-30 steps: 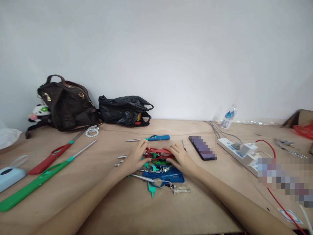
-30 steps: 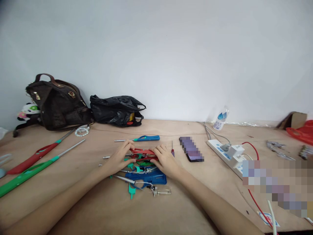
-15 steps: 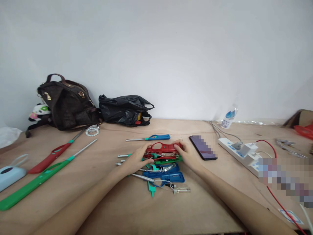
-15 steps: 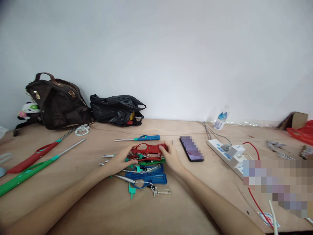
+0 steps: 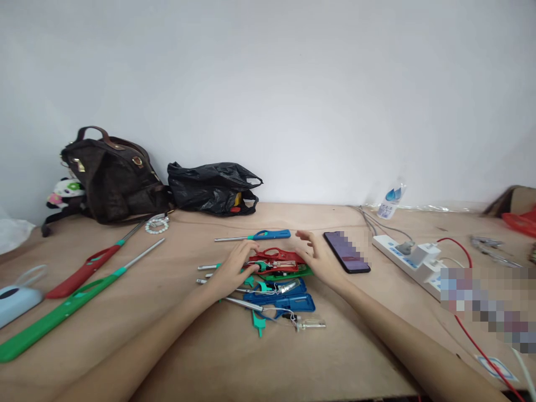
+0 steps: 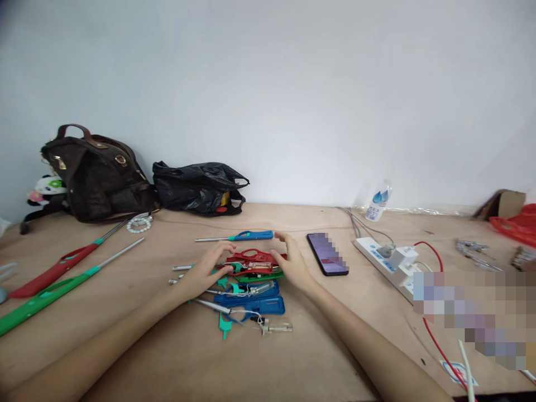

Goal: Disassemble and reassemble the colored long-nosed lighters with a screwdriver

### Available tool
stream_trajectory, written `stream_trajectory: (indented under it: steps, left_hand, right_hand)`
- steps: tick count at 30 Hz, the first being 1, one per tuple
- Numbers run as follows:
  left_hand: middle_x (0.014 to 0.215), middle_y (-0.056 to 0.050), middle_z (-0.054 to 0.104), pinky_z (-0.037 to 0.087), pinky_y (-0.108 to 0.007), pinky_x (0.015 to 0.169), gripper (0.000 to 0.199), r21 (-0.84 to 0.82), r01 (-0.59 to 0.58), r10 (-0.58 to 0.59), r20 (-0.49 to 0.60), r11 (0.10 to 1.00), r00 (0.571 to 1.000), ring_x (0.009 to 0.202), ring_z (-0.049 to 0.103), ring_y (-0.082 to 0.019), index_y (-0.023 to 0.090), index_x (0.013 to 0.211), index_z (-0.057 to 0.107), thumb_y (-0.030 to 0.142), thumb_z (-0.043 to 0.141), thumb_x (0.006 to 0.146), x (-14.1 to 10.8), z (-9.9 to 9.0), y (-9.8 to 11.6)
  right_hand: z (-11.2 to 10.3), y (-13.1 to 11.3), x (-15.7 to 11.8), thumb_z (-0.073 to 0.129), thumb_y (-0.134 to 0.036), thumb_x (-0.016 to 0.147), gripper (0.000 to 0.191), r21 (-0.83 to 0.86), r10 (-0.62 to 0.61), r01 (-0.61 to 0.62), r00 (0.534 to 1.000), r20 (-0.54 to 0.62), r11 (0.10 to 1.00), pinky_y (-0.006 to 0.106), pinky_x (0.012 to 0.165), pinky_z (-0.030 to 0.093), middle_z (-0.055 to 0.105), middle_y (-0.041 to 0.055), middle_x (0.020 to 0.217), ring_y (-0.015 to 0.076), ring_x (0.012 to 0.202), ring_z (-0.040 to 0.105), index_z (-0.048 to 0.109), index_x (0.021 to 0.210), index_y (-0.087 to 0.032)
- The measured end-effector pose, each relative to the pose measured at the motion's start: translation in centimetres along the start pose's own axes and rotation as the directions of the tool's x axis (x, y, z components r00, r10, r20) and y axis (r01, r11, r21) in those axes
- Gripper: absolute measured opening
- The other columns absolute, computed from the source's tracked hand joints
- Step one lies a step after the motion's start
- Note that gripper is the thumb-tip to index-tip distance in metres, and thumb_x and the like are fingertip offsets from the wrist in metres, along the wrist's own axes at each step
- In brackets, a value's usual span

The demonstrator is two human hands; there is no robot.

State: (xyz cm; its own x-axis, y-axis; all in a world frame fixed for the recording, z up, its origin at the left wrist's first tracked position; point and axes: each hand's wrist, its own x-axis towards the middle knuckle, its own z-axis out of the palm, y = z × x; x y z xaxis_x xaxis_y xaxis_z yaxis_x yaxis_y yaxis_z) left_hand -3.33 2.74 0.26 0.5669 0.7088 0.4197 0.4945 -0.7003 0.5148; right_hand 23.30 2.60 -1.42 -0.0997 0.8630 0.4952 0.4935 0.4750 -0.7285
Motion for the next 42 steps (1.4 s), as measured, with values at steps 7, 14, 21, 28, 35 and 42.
stream_trajectory:
  steps: [7,14,21,28,35,42]
  left_hand:
    - [0.103,-0.006,0.060,0.043,-0.036,0.091,0.013,0.086,-0.142,0.134,0.095,0.986,0.986,0.103,0.054,-0.022,0.019,0.085,0.056,0.014,0.045,0.091,0.3,-0.1,0.5]
    - [0.108,-0.007,0.065,0.045,-0.037,0.093,0.019,0.117,-0.204,0.192,0.105,0.972,0.976,0.105,0.056,-0.022,0.019,0.085,0.062,0.015,0.045,0.092,0.3,-0.1,0.0]
    - [0.114,-0.007,0.067,0.045,-0.038,0.098,0.023,0.127,-0.233,0.220,0.109,0.964,0.969,0.110,0.058,-0.022,0.019,0.087,0.067,0.017,0.045,0.093,0.1,0.3,-1.0]
    - [0.116,-0.007,0.067,0.046,-0.037,0.097,0.024,0.108,-0.215,0.203,0.108,0.971,0.973,0.110,0.059,-0.021,0.019,0.091,0.068,0.018,0.045,0.093,0.1,0.7,-1.6]
    - [0.113,-0.007,0.066,0.047,-0.035,0.094,0.020,0.082,-0.196,0.188,0.095,0.977,0.978,0.107,0.059,-0.021,0.019,0.087,0.065,0.015,0.046,0.092,0.1,0.6,-1.1]
    - [0.109,-0.006,0.065,0.047,-0.034,0.093,0.022,0.045,-0.151,0.144,0.125,0.988,0.982,0.104,0.059,-0.020,0.020,0.107,0.061,0.013,0.046,0.091,0.2,0.4,-0.4]
  right_hand:
    - [0.4,-2.4,-1.2,0.060,-0.033,0.089,0.015,-0.301,-0.157,0.237,0.951,0.266,0.924,0.041,0.086,0.044,0.063,0.0070,0.096,0.0240,0.095,0.057,0.064,0.094,-0.019]
    - [0.0,-2.4,-0.8,0.048,-0.038,0.095,0.024,-0.394,-0.157,0.250,0.954,0.253,0.884,0.041,0.086,0.043,0.062,0.0077,0.095,0.0233,0.093,0.056,0.058,0.086,-0.019]
    - [0.3,-0.4,-0.7,0.036,-0.043,0.099,0.041,-0.412,-0.097,0.251,0.928,0.359,0.876,0.055,0.110,0.024,0.055,0.0096,0.135,0.0268,0.129,0.043,0.051,0.132,-0.023]
    - [0.3,-0.8,-0.6,0.043,-0.037,0.097,0.036,-0.362,-0.176,0.268,0.948,0.267,0.893,0.052,0.103,0.036,0.059,0.0115,0.127,0.0264,0.120,0.050,0.055,0.128,-0.022]
    - [0.7,-0.8,-0.9,0.055,-0.021,0.091,0.015,-0.337,-0.276,0.373,0.913,0.302,0.865,0.044,0.087,0.047,0.063,0.0108,0.104,0.0252,0.099,0.058,0.066,0.100,-0.019]
    - [1.7,-0.5,-1.2,0.044,-0.017,0.094,0.019,-0.435,-0.329,0.418,0.906,0.268,0.797,0.042,0.082,0.050,0.066,0.0116,0.098,0.0250,0.091,0.060,0.062,0.099,-0.017]
